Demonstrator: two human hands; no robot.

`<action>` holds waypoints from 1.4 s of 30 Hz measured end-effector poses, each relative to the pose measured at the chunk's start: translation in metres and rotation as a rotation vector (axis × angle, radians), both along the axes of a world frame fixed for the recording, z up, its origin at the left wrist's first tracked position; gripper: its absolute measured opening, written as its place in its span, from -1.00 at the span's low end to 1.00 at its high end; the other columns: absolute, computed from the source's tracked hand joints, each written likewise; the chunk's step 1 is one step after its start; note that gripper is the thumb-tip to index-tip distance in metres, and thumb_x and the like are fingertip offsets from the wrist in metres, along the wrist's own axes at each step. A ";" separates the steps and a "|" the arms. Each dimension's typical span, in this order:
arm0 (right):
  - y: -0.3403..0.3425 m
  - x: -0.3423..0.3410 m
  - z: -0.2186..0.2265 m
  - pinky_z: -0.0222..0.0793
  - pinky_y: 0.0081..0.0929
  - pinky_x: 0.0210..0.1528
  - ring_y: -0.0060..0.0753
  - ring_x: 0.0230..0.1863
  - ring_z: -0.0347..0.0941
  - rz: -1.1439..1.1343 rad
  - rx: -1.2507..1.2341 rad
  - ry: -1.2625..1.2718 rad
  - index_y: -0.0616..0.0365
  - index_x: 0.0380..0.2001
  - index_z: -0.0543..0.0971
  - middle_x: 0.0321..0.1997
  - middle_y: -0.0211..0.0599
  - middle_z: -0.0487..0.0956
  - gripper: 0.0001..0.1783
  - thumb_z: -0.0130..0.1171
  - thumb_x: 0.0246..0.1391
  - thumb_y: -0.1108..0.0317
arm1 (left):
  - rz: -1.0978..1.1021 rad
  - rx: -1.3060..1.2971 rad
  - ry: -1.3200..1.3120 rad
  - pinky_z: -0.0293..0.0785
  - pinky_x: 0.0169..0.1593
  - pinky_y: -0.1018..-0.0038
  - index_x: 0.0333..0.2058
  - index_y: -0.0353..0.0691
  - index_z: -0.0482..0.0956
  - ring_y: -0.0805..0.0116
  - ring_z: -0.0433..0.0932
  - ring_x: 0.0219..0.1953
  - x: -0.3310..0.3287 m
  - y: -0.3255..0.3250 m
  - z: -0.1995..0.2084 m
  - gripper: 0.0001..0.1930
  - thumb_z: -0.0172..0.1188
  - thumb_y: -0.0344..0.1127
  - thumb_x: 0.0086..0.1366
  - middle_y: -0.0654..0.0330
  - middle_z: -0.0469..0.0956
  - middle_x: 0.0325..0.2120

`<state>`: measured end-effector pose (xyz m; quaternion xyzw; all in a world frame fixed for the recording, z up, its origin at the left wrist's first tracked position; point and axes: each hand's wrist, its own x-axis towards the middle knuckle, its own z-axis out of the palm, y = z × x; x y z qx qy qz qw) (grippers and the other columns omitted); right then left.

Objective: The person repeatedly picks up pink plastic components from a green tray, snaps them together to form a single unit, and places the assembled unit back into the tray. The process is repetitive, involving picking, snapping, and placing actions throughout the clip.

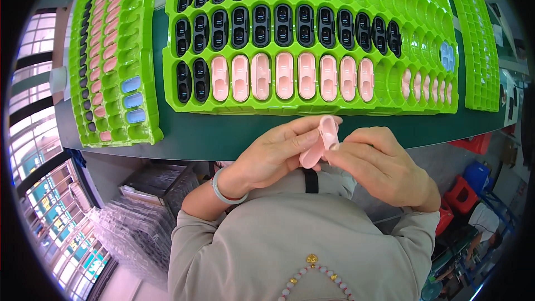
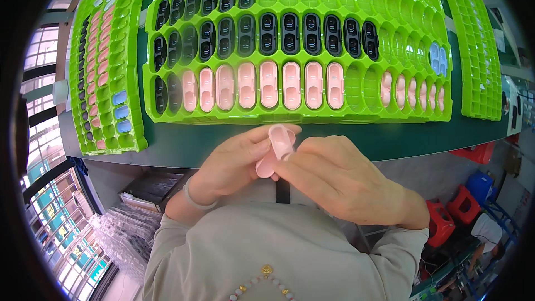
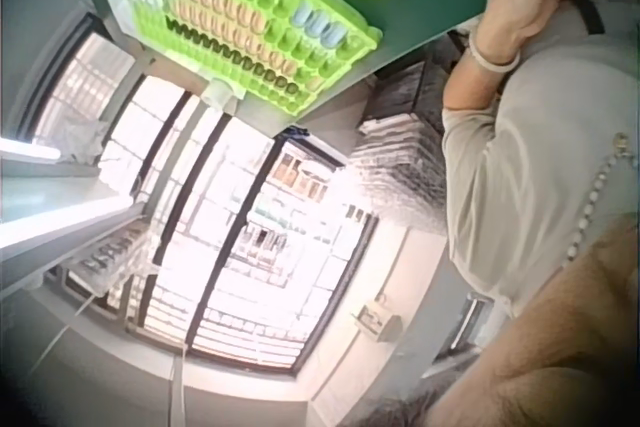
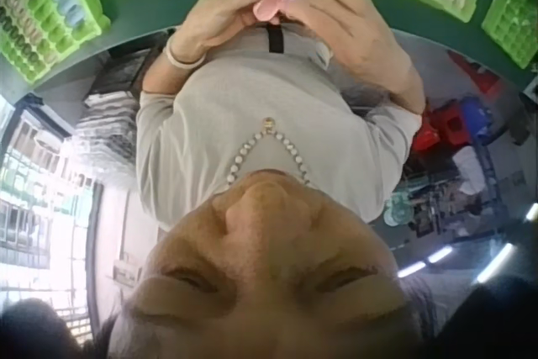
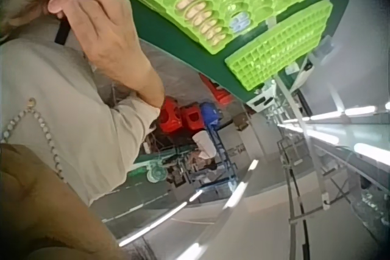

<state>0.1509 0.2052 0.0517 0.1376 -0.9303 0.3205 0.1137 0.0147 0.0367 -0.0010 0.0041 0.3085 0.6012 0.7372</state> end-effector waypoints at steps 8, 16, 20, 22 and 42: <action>0.007 -0.002 -0.003 0.50 -0.37 -0.24 -0.13 -0.18 0.52 0.213 -0.016 0.233 0.35 -0.29 0.57 -0.22 -0.18 0.52 -0.71 0.29 -0.19 0.54 | -0.251 0.195 -0.219 0.47 -0.18 0.55 0.11 -0.32 0.33 0.47 0.51 -0.24 -0.004 -0.004 -0.006 -0.58 0.00 -0.15 0.41 0.20 0.50 -0.21; 0.013 -0.009 0.002 0.37 -0.33 -0.22 -0.24 -0.15 0.46 0.192 -0.178 0.038 0.20 -0.28 0.60 -0.12 -0.23 0.47 -0.70 0.31 -0.20 0.49 | -0.395 0.247 -0.115 0.43 -0.45 0.65 0.00 -0.34 0.44 0.51 0.52 -0.37 -0.007 -0.002 -0.008 -0.61 0.04 -0.13 0.39 0.17 0.54 -0.26; 0.016 -0.005 0.013 0.30 -0.37 -0.21 -0.30 -0.16 0.44 0.217 -0.078 -0.021 0.12 -0.29 0.62 -0.14 -0.31 0.46 -0.68 0.30 -0.25 0.44 | -0.468 0.293 -0.065 0.27 -0.67 0.71 -0.10 -0.33 0.49 0.58 0.43 -0.61 -0.007 -0.004 -0.007 -0.64 0.01 -0.10 0.40 0.20 0.54 -0.35; 0.013 -0.004 0.006 0.30 -0.38 -0.22 -0.31 -0.17 0.44 0.197 -0.116 0.031 0.12 -0.30 0.61 -0.16 -0.31 0.46 -0.68 0.29 -0.27 0.41 | -0.411 0.304 -0.109 0.21 -0.71 0.73 -0.15 -0.32 0.49 0.60 0.36 -0.68 -0.003 -0.006 -0.007 -0.64 0.00 -0.08 0.40 0.21 0.54 -0.38; -0.022 -0.006 -0.033 0.23 -0.45 -0.36 -0.36 -0.22 0.43 -0.092 0.180 0.356 0.22 -0.35 0.58 -0.22 -0.31 0.47 -0.65 0.26 -0.36 0.42 | -0.059 -0.026 0.129 0.10 -0.69 0.72 0.10 -0.34 0.40 0.70 0.20 -0.72 0.006 0.005 0.002 -0.49 -0.27 -0.02 0.49 0.33 0.45 -0.53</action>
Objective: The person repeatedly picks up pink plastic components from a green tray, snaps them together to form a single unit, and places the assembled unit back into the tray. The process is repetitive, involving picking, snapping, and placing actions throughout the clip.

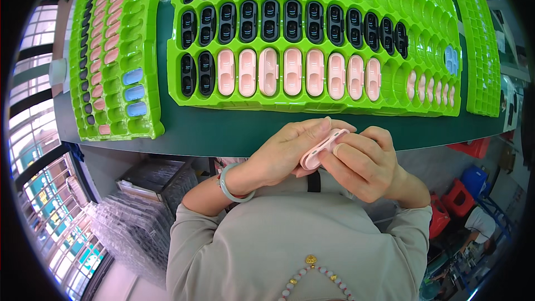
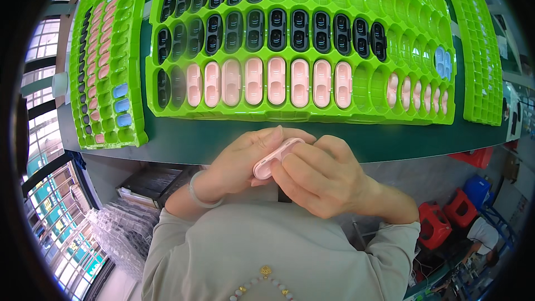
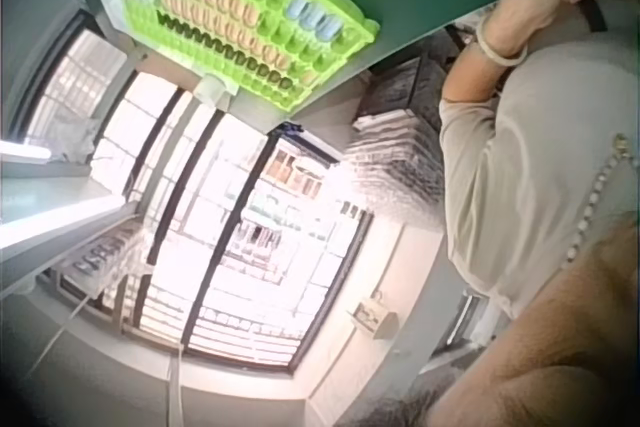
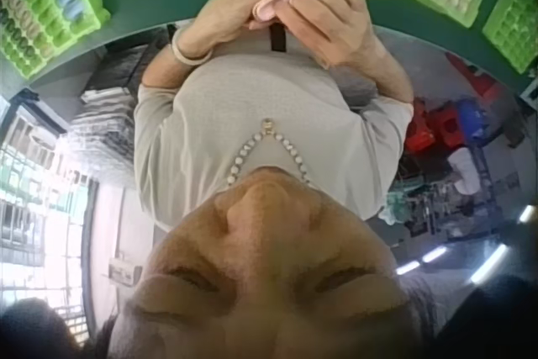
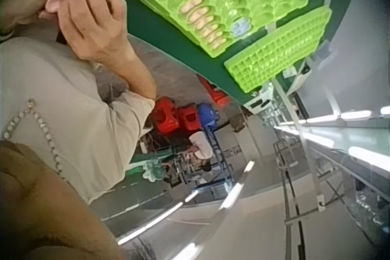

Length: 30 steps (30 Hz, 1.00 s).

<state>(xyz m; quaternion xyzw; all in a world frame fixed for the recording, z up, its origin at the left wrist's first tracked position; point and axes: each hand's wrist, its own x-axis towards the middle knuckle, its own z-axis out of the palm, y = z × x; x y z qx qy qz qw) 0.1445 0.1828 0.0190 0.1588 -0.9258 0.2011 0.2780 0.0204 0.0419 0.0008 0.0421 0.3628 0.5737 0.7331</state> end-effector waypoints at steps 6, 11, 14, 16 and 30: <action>-0.006 0.006 -0.009 0.35 -0.40 -0.28 -0.33 -0.20 0.43 -0.017 -0.033 -0.029 0.25 -0.33 0.58 -0.17 -0.27 0.44 -0.63 0.26 -0.37 0.44 | -0.005 0.025 0.025 0.09 -0.67 0.72 0.09 -0.34 0.40 0.70 0.19 -0.71 -0.001 0.000 -0.001 -0.49 -0.25 0.00 0.48 0.35 0.39 -0.58; -0.007 0.010 -0.007 0.38 -0.37 -0.24 -0.30 -0.17 0.43 -0.014 -0.020 -0.075 0.25 -0.28 0.59 -0.14 -0.27 0.43 -0.62 0.26 -0.32 0.44 | -0.024 0.032 0.057 0.09 -0.67 0.71 0.07 -0.37 0.42 0.70 0.19 -0.73 -0.005 0.001 0.002 -0.51 -0.26 -0.06 0.49 0.36 0.39 -0.64; -0.010 0.014 -0.008 0.37 -0.38 -0.25 -0.30 -0.13 0.42 -0.012 -0.016 -0.092 0.23 -0.26 0.60 -0.13 -0.28 0.42 -0.62 0.26 -0.29 0.44 | -0.062 0.061 0.154 0.09 -0.67 0.72 0.06 -0.37 0.43 0.70 0.20 -0.73 -0.003 0.000 -0.002 -0.53 -0.24 -0.08 0.49 0.38 0.38 -0.66; -0.011 0.016 -0.010 0.37 -0.38 -0.25 -0.30 -0.10 0.42 -0.021 -0.008 -0.098 0.22 -0.25 0.60 -0.12 -0.28 0.42 -0.63 0.27 -0.27 0.44 | -0.072 0.081 0.181 0.11 -0.65 0.71 0.07 -0.36 0.42 0.70 0.22 -0.71 -0.004 0.000 -0.002 -0.54 -0.22 -0.09 0.49 0.37 0.38 -0.66; -0.007 0.032 -0.020 0.39 -0.40 -0.25 -0.30 -0.06 0.41 -0.049 -0.018 0.072 0.06 -0.21 0.61 -0.08 -0.29 0.44 -0.66 0.33 -0.17 0.43 | -0.082 0.193 0.612 0.40 -0.19 0.62 0.17 -0.37 0.29 0.56 0.44 -0.25 -0.008 -0.017 0.012 -0.59 -0.08 -0.29 0.41 0.20 0.50 -0.18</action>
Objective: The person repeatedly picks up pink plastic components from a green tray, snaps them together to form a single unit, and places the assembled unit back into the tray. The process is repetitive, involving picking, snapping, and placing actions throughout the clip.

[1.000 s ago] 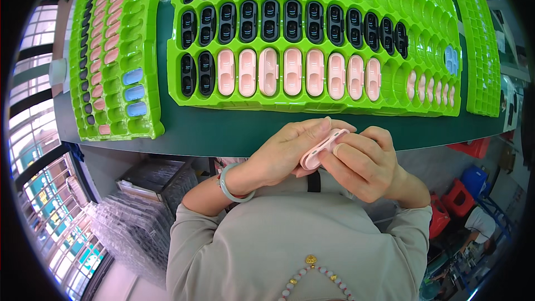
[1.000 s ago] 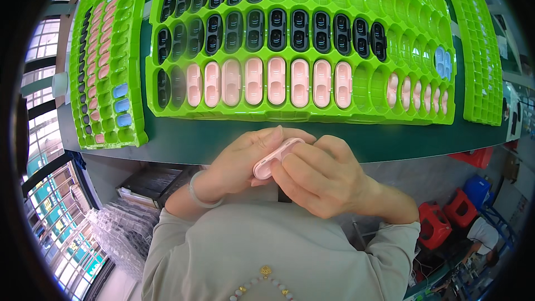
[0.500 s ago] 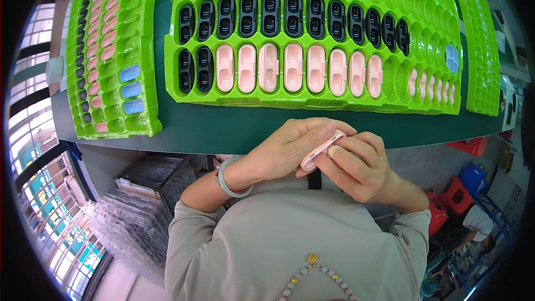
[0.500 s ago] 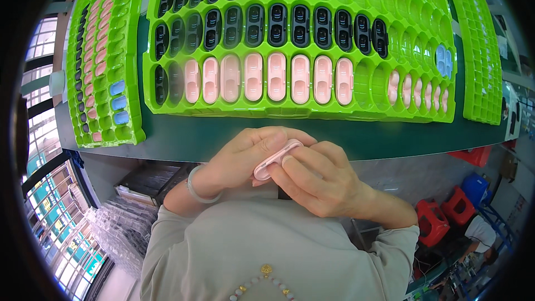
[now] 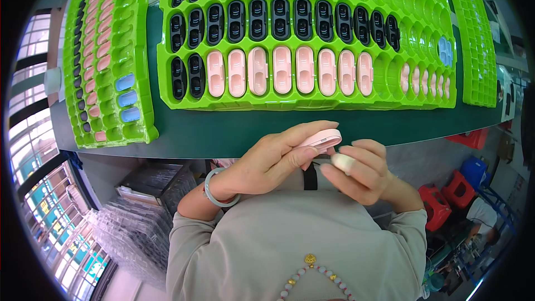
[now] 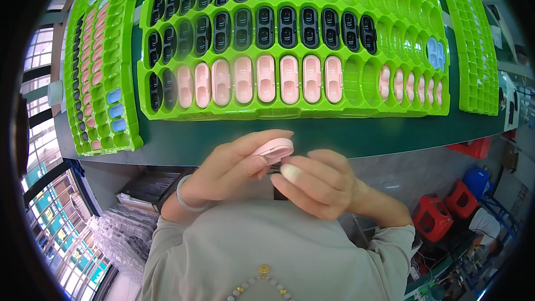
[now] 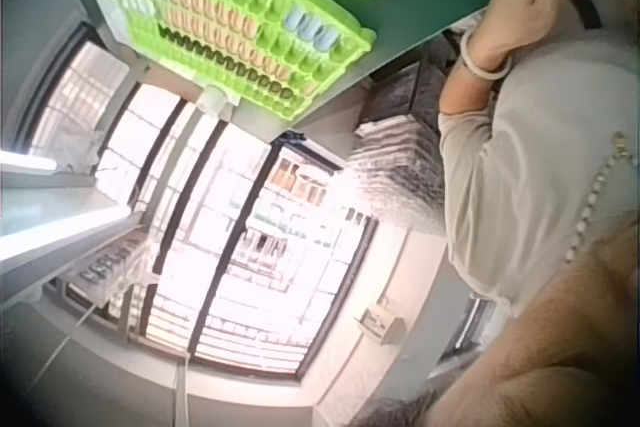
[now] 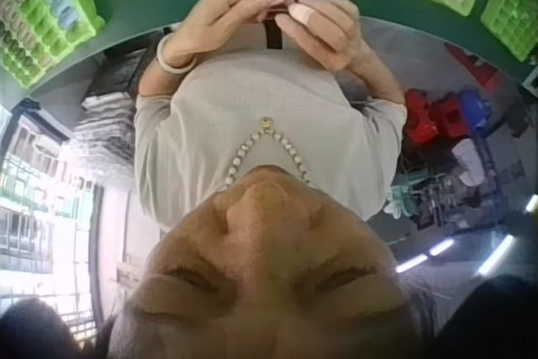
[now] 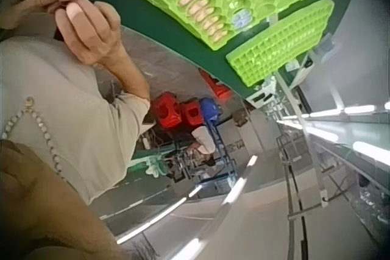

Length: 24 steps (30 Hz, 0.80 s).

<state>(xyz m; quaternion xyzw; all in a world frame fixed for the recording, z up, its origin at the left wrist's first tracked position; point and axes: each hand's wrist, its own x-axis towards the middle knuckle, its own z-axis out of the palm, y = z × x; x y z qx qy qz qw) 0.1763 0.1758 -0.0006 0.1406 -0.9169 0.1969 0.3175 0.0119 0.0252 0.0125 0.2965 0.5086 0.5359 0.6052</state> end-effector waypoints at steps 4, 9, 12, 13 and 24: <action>-0.016 -0.005 0.018 0.41 -0.45 -0.26 -0.25 -0.19 0.44 -0.367 -0.693 -0.252 0.21 -0.16 0.60 -0.08 -0.20 0.45 -0.60 0.39 -0.14 0.38 | 0.008 0.022 0.046 0.42 -0.09 0.57 0.10 -0.36 0.32 0.52 0.48 -0.09 0.005 0.000 -0.001 -0.62 0.00 -0.30 0.38 0.17 0.51 -0.10; -0.010 -0.011 0.015 0.41 -0.47 -0.28 -0.27 -0.33 0.48 -0.287 -0.776 -0.280 0.31 -0.19 0.58 -0.34 -0.17 0.54 -0.70 0.30 -0.08 0.55 | 0.050 0.035 0.145 0.48 -0.14 0.55 0.03 -0.36 0.41 0.47 0.55 -0.18 0.006 -0.003 0.001 -0.67 0.08 -0.38 0.32 0.15 0.56 -0.18; -0.013 -0.009 0.009 0.41 -0.47 -0.30 -0.33 -0.31 0.48 -0.312 -0.920 -0.301 0.32 -0.19 0.57 -0.30 -0.15 0.53 -0.75 0.22 -0.02 0.59 | 0.093 0.018 0.286 0.53 -0.27 0.57 -0.05 -0.36 0.49 0.46 0.59 -0.34 0.007 -0.006 0.002 -0.75 0.07 -0.46 0.31 0.12 0.59 -0.26; -0.017 -0.009 0.012 0.41 -0.49 -0.32 -0.37 -0.32 0.47 -0.317 -1.032 -0.327 0.32 -0.19 0.57 -0.28 -0.15 0.52 -0.76 0.19 0.01 0.59 | 0.154 0.043 0.336 0.54 -0.32 0.57 -0.07 -0.36 0.51 0.47 0.60 -0.39 0.011 -0.005 0.000 -0.77 0.06 -0.49 0.31 0.11 0.59 -0.28; -0.040 -0.016 -0.009 0.38 -0.68 -0.37 -0.57 -0.36 0.45 -0.359 -1.423 -0.214 0.35 -0.15 0.54 -0.17 -0.21 0.46 -0.80 0.07 0.17 0.51 | 0.303 0.132 0.597 0.50 -0.47 0.58 -0.08 -0.38 0.52 0.46 0.55 -0.54 0.020 0.006 -0.016 -0.78 0.06 -0.51 0.32 0.09 0.56 -0.35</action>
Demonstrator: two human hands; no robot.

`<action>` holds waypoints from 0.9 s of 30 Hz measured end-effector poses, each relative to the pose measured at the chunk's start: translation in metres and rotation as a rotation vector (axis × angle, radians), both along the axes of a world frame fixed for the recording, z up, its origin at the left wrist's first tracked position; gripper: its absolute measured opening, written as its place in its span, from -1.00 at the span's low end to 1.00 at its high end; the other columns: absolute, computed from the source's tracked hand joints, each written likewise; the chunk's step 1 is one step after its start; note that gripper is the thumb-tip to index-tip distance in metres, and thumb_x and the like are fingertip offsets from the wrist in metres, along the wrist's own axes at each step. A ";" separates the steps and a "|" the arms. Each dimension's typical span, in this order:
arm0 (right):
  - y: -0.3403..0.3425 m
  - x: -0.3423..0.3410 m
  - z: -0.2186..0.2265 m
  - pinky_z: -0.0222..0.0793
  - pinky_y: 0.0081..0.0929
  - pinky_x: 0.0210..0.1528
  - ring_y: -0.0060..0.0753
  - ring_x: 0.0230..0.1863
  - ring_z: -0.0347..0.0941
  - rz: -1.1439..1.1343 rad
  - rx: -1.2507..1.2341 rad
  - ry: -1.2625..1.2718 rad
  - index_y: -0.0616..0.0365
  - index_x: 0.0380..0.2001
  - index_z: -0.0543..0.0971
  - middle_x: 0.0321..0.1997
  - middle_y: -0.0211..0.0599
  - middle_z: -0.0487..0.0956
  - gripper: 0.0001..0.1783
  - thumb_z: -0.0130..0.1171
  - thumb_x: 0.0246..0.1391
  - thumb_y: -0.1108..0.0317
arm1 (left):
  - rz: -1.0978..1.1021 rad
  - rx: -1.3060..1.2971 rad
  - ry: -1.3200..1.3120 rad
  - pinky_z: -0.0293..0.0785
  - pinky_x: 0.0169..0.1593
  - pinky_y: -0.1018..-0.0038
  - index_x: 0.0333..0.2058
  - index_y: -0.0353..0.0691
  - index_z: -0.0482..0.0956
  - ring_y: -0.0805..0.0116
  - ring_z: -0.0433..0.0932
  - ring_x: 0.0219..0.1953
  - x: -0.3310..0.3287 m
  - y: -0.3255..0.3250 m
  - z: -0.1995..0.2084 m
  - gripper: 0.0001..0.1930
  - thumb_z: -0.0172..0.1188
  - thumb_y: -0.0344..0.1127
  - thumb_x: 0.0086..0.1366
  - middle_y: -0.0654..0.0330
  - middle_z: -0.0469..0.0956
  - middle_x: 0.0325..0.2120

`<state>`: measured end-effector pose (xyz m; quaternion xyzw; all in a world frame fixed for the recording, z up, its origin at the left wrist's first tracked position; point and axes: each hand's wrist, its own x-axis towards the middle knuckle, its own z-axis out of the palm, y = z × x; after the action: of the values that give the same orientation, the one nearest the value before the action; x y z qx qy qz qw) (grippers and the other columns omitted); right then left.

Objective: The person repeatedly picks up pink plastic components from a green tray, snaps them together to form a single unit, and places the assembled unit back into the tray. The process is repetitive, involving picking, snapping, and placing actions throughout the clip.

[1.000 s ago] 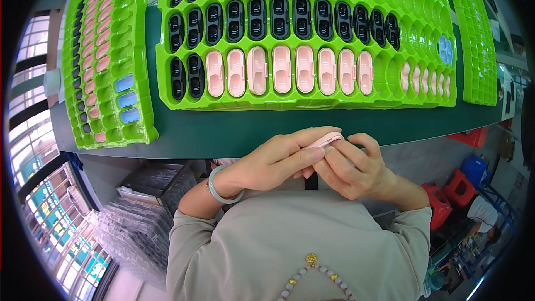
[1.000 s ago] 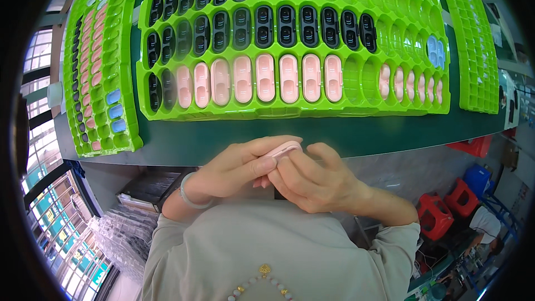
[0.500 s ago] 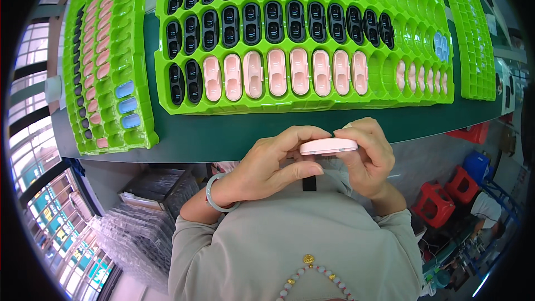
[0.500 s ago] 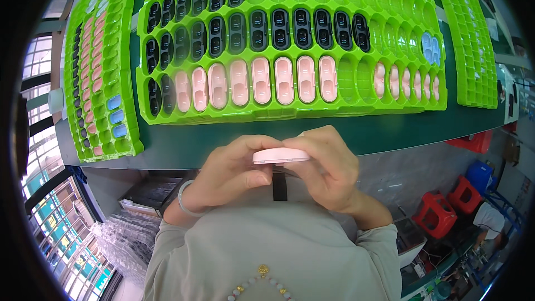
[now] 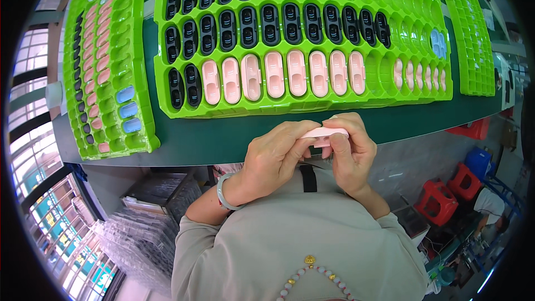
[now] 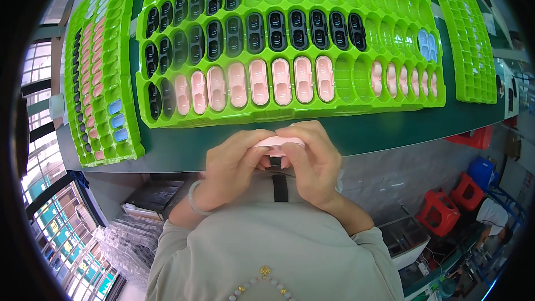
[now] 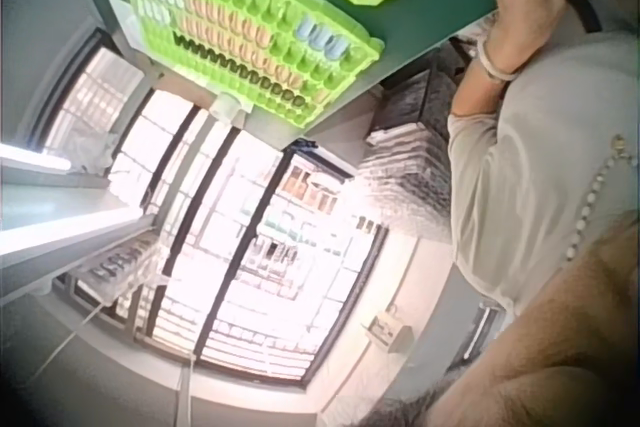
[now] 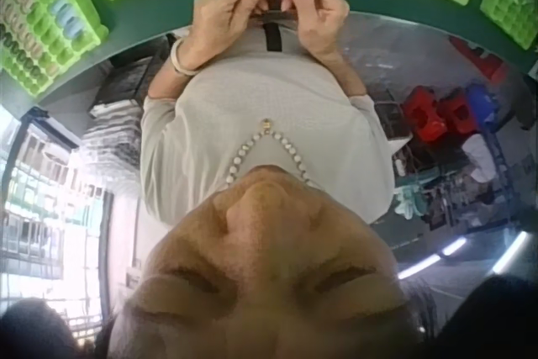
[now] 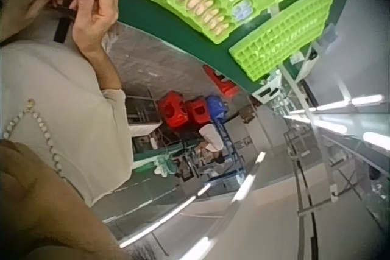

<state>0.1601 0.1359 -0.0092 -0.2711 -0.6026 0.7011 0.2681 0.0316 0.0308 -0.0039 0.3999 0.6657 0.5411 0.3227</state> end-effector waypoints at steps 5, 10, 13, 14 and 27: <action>0.018 0.002 0.005 0.44 -0.64 -0.24 -0.53 -0.25 0.47 0.130 -0.262 -0.042 0.35 -0.02 0.49 -0.12 -0.23 0.44 -0.71 0.06 0.19 0.51 | -0.014 -0.144 -0.351 0.52 -0.44 0.60 -0.02 -0.39 0.49 0.55 0.52 -0.50 0.001 -0.001 -0.002 -0.75 0.02 -0.47 0.37 0.15 0.58 -0.36; 0.018 0.005 0.014 0.44 -0.63 -0.32 -0.54 -0.35 0.48 0.093 -0.065 -0.064 0.41 -0.02 0.48 -0.16 -0.24 0.47 -0.69 0.04 0.22 0.47 | -0.036 -0.108 -0.569 0.50 -0.40 0.63 0.02 -0.38 0.46 0.60 0.50 -0.46 -0.001 0.002 0.003 -0.72 0.01 -0.42 0.39 0.21 0.57 -0.36; 0.017 0.003 0.015 0.37 -0.69 -0.37 -0.60 -0.39 0.44 0.112 -0.075 -0.142 0.39 -0.06 0.51 -0.19 -0.28 0.45 -0.73 0.03 0.21 0.49 | -0.109 -0.146 -0.560 0.46 -0.42 0.65 0.07 -0.36 0.42 0.60 0.49 -0.46 -0.001 0.001 0.008 -0.67 0.05 -0.38 0.36 0.21 0.57 -0.34; 0.016 0.004 0.013 0.38 -0.68 -0.30 -0.59 -0.33 0.44 0.105 -0.068 -0.144 0.38 -0.07 0.52 -0.19 -0.28 0.46 -0.74 0.04 0.20 0.50 | -0.131 -0.170 -0.545 0.44 -0.42 0.66 0.09 -0.34 0.41 0.59 0.48 -0.46 -0.001 0.000 0.009 -0.64 0.07 -0.37 0.35 0.21 0.57 -0.33; 0.005 -0.004 0.016 0.35 -0.52 0.04 -0.39 -0.01 0.44 0.183 0.015 -0.140 0.35 -0.05 0.51 0.10 -0.10 0.42 -0.70 -0.09 0.24 0.44 | -0.266 -0.109 -0.976 0.09 -0.57 0.70 -0.05 -0.27 0.38 0.67 0.18 -0.61 -0.003 -0.001 0.009 -0.56 -0.22 0.01 0.47 0.36 0.35 -0.54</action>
<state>0.1565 0.1409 0.0067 -0.2615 -0.6472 0.6975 0.1621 0.0281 0.0301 0.0056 0.1644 0.4082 0.5834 0.6826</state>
